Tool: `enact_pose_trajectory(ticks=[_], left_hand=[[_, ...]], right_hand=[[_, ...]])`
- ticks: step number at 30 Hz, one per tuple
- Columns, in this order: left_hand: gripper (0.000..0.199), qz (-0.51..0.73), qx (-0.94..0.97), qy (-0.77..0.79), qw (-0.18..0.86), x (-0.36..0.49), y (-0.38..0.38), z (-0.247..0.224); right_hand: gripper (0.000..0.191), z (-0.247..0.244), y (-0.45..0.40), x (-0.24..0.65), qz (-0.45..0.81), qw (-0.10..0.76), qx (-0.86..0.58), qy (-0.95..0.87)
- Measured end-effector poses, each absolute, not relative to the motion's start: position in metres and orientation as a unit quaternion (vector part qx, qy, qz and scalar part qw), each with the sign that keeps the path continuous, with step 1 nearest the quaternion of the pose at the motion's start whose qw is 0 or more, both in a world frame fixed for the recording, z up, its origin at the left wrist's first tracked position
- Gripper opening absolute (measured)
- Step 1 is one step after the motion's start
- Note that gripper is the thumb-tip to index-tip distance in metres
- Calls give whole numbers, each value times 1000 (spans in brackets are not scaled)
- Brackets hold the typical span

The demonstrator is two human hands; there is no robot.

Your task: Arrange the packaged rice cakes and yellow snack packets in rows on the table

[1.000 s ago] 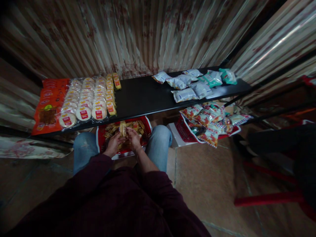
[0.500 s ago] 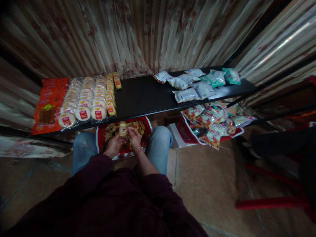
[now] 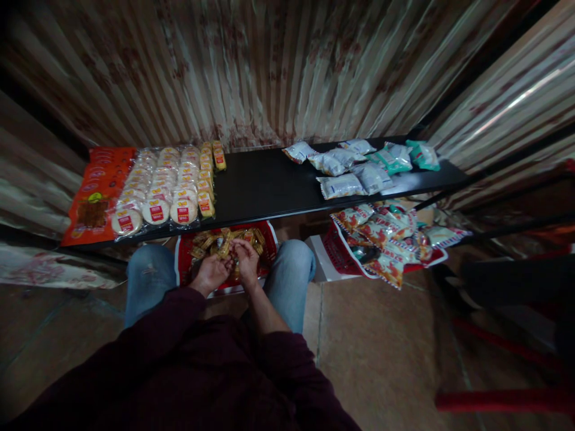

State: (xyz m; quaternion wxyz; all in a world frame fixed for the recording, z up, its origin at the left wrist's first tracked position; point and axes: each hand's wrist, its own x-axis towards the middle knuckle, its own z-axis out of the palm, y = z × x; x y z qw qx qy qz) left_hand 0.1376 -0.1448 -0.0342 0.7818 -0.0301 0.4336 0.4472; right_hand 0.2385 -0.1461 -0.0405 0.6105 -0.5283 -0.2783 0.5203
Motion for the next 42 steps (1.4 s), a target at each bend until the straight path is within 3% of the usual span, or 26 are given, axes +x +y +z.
enact_pose_trajectory(ticks=[5, 11, 18, 25, 31, 35, 42], left_hand=[[24, 451, -25, 458, 766, 144, -144, -21], [13, 456, 24, 556, 694, 154, -143, -27], [34, 475, 275, 587, 595, 145, -146, -33], [26, 474, 454, 608, 447, 148, -148, -26], [23, 451, 476, 616, 437, 143, -145, -10], [24, 507, 448, 580, 453, 143, -141, 0], [29, 483, 554, 554, 392, 151, -130, 17]], right_hand=[[34, -40, -146, 243, 491, 582, -564, -319], [40, -46, -144, 248, 439, 570, -578, -385], [37, -32, -148, 248, 397, 538, -580, -466], [37, -24, -149, 249, 433, 517, -570, -469], [34, -20, -142, 245, 470, 545, -558, -413], [30, -10, -135, 245, 440, 557, -569, -415], [35, 13, -118, 252, 428, 575, -557, -420]])
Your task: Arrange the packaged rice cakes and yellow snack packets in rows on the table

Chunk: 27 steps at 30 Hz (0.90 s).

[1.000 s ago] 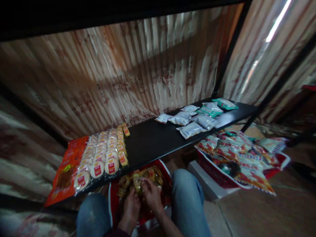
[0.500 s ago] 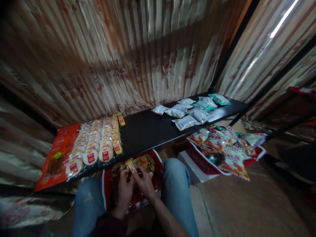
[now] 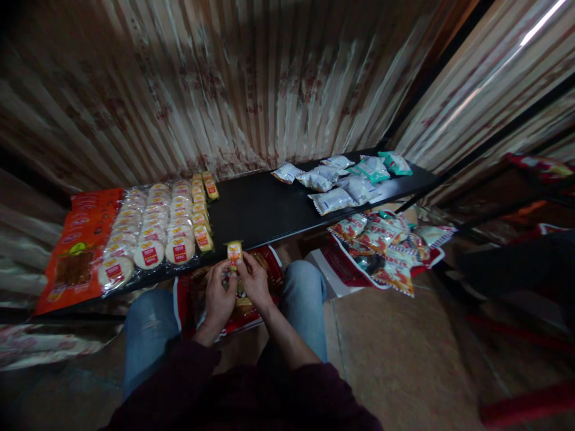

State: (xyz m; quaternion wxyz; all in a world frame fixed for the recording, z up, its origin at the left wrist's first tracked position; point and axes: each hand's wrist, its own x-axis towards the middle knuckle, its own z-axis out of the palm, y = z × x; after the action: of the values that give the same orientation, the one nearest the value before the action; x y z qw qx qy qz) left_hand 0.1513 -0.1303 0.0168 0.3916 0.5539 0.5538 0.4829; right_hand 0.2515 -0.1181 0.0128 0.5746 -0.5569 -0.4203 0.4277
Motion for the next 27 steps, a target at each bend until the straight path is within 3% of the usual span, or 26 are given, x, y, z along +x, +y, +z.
enact_pose_trajectory(ticks=[3, 9, 12, 27], left_hand=[[30, 490, 552, 546, 397, 154, -123, 23], [35, 514, 512, 530, 439, 158, -102, 34], [36, 519, 501, 533, 442, 162, -87, 43], [18, 532, 423, 540, 496, 178, -7, 65]], right_hand=[[38, 15, -108, 256, 409, 577, -571, -417], [25, 11, -83, 262, 380, 570, -571, -453], [29, 13, -66, 263, 383, 572, -557, -465], [28, 4, 28, 264, 332, 559, -577, -495]])
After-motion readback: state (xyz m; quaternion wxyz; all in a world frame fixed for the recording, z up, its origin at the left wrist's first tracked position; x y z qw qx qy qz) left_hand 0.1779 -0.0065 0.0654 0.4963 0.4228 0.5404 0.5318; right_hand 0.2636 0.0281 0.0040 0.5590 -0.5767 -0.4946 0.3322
